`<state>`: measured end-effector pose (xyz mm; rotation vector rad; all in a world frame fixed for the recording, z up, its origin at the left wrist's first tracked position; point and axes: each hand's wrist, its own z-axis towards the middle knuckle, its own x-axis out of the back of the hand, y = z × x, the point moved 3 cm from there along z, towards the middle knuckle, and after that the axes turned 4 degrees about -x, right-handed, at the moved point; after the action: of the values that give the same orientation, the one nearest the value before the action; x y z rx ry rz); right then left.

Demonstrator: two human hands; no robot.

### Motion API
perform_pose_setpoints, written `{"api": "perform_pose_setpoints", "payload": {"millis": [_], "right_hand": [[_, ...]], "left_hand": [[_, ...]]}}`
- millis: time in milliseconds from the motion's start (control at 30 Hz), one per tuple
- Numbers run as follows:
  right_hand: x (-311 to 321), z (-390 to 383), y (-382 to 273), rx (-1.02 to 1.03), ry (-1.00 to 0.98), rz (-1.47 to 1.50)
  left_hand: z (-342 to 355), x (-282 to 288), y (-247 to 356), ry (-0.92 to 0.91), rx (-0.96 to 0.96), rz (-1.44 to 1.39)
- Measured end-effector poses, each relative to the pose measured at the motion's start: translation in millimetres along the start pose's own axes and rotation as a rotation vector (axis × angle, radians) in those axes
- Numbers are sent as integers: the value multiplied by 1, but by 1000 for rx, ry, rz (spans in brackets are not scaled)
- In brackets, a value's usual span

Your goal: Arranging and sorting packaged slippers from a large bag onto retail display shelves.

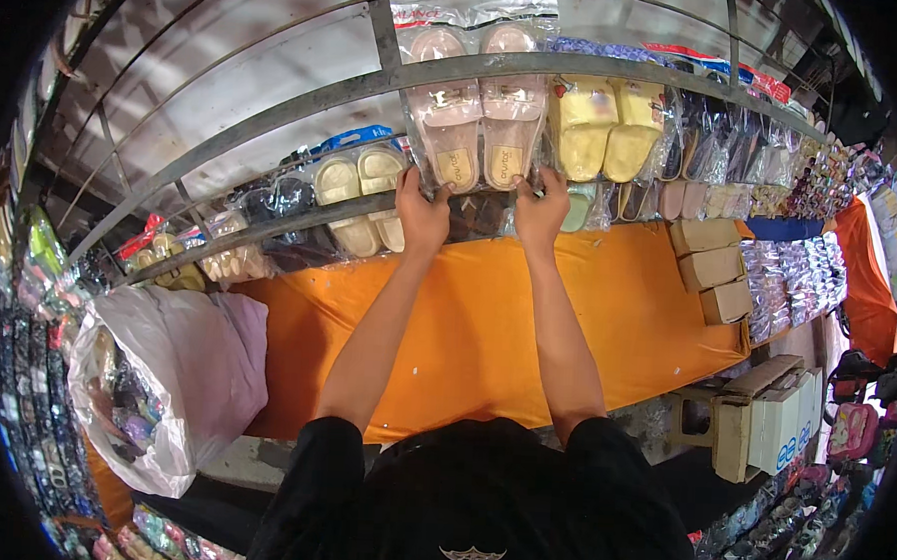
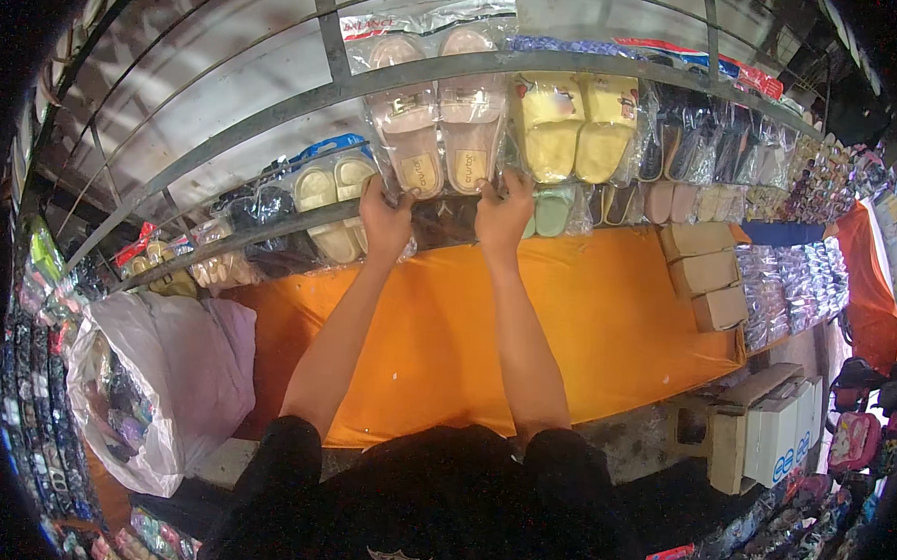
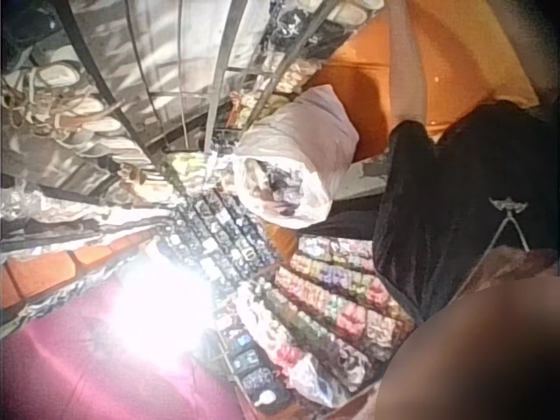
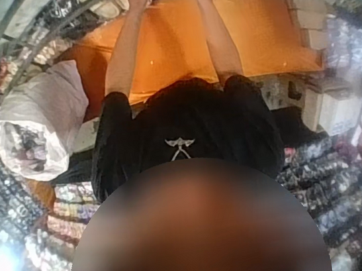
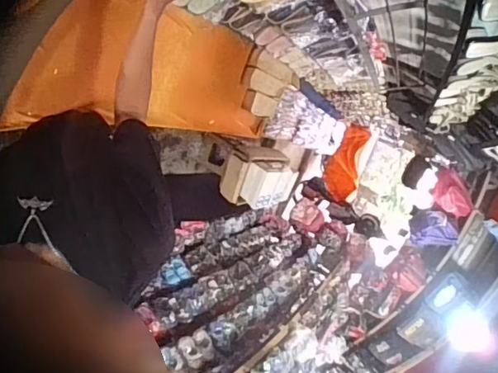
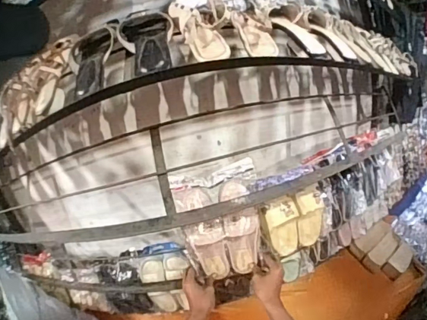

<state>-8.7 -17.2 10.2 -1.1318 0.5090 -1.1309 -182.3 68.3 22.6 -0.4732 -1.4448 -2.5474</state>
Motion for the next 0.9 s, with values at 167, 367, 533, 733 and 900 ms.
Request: {"api": "perform_pose_setpoints", "payload": {"millis": [167, 367, 533, 733, 900], "right_hand": [[-2, -2, -1, 25, 9, 5], [-4, -7, -15, -1, -24, -14], [-4, -10, -11, 108, -39, -168], [1, -28, -28, 231, -42, -379], [-1, -28, -34, 382, -57, -422]], "left_hand": [[-5, -6, -4, 28, -71, -31], [-13, -9, 0, 73, -58, 110], [-20, -1, 15, 213, -169, 270], [-19, 2, 11, 61, -241, 187], [-16, 3, 7, -10, -223, 137]]}}
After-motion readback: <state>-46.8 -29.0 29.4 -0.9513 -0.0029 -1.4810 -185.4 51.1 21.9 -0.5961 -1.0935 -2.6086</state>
